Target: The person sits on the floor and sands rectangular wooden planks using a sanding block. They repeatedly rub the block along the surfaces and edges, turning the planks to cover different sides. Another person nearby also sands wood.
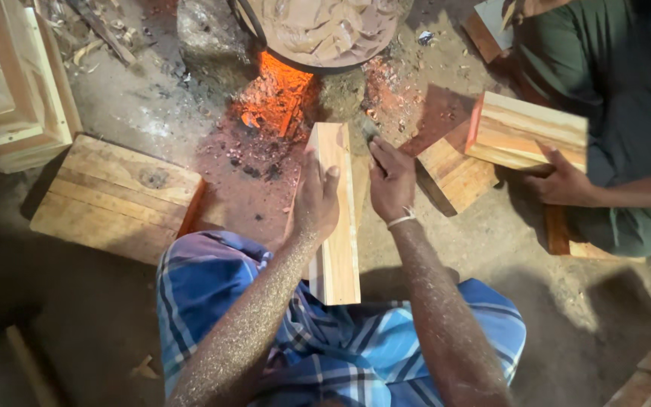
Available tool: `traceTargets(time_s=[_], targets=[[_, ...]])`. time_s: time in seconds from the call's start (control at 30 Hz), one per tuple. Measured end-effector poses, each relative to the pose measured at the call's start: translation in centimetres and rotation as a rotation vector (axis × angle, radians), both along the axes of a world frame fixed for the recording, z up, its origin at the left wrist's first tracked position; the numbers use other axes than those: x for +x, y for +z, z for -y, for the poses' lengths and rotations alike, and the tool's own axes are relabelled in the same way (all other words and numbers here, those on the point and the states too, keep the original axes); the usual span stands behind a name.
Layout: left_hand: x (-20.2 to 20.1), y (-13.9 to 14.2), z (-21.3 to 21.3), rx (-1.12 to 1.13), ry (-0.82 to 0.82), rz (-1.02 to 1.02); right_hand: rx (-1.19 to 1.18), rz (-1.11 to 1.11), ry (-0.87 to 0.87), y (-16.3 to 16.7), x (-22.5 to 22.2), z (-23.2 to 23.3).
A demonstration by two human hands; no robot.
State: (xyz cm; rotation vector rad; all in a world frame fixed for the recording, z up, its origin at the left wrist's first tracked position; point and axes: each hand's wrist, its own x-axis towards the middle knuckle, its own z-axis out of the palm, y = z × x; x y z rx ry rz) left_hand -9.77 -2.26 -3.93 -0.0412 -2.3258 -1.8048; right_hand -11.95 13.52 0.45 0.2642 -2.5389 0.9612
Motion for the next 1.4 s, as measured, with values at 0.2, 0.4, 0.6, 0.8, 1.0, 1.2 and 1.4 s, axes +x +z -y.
traceTargets(time_s=[0.2, 0.4, 0.6, 0.8, 1.0, 1.2, 1.4], targets=[[0.4, -2.9, -0.3, 0.049, -0.002, 0.02, 0.448, -0.03, 0.112, 5.6, -2.7, 0.6], [0.4, -4.6, -0.5, -0.23, 0.096, -0.114, 0.571, 0.272, 0.069, 9.8, 6.9, 1.4], [0.1, -3.5, -0.8, 0.11, 0.128, 0.05, 0.356, 0.052, 0.132, 7.3, 19.1, 0.4], [-0.3, -3.4, -0.3, 0.061, 0.156, -0.053, 0.038, -0.047, 0.055, 4.8, 22.6, 0.9], [-0.6, -3.8, -0.6, -0.014, 0.163, -0.003, 0.24, 0.04, 0.096, 7.2, 19.2, 0.1], [0.1, 0.8, 0.5, -0.122, 0.126, 0.152, 0.434, 0.134, 0.088, 9.0, 26.4, 1.5], [3.0, 7.5, -0.4, -0.726, -0.031, 0.121, 0.159, 0.093, 0.052, 4.5, 29.9, -1.4]])
